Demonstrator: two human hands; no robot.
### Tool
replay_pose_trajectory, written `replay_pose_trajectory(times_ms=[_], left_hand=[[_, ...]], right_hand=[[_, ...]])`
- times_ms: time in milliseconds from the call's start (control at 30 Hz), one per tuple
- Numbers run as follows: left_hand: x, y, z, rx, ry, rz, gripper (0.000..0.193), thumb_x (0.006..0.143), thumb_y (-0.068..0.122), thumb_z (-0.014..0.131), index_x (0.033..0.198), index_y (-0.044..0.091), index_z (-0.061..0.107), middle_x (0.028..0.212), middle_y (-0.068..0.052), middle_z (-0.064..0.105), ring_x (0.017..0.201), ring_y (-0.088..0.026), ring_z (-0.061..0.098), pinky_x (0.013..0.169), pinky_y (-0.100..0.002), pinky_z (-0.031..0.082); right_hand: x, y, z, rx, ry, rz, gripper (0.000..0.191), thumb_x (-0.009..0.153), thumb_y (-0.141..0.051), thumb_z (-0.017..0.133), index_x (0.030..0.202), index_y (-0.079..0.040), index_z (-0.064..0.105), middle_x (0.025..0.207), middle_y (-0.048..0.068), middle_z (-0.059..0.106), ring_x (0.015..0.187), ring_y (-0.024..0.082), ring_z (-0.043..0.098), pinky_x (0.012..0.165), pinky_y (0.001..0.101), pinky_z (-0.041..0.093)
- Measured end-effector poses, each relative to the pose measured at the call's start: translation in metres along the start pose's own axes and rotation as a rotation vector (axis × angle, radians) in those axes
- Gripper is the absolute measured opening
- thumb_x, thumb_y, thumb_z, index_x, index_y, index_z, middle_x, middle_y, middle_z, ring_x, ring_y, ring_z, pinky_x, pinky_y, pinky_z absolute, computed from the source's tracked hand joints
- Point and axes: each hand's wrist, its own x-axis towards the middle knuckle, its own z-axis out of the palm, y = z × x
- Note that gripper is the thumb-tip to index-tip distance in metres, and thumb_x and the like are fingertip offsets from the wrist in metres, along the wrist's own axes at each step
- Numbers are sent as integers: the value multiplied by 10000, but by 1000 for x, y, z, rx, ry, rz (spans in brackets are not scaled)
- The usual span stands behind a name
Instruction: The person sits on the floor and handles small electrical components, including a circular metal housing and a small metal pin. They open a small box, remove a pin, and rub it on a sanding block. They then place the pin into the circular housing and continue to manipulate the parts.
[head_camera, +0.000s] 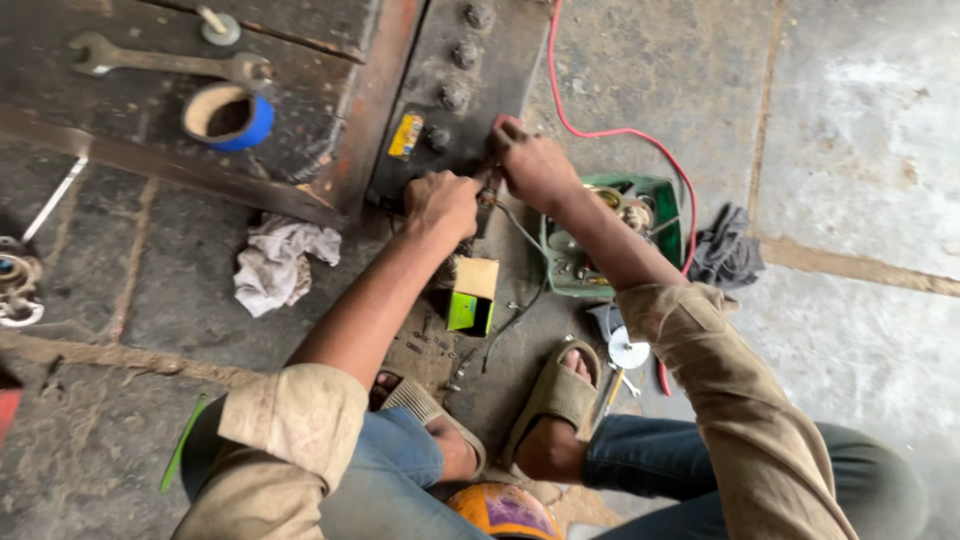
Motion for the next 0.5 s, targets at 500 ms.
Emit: replay_pose_trajectory(times_ms=[500], left_hand=[[-9,1,-6,-73,-36,-39,722,789,194,796,1436,397,545,1156,-112,736,1093,-325,707,907,-467,584]], right_hand=[[16,16,15,-86,-60,27,276,897,-206,674,1122,-59,610,1159,152,607,827,403,702,670,502,572]])
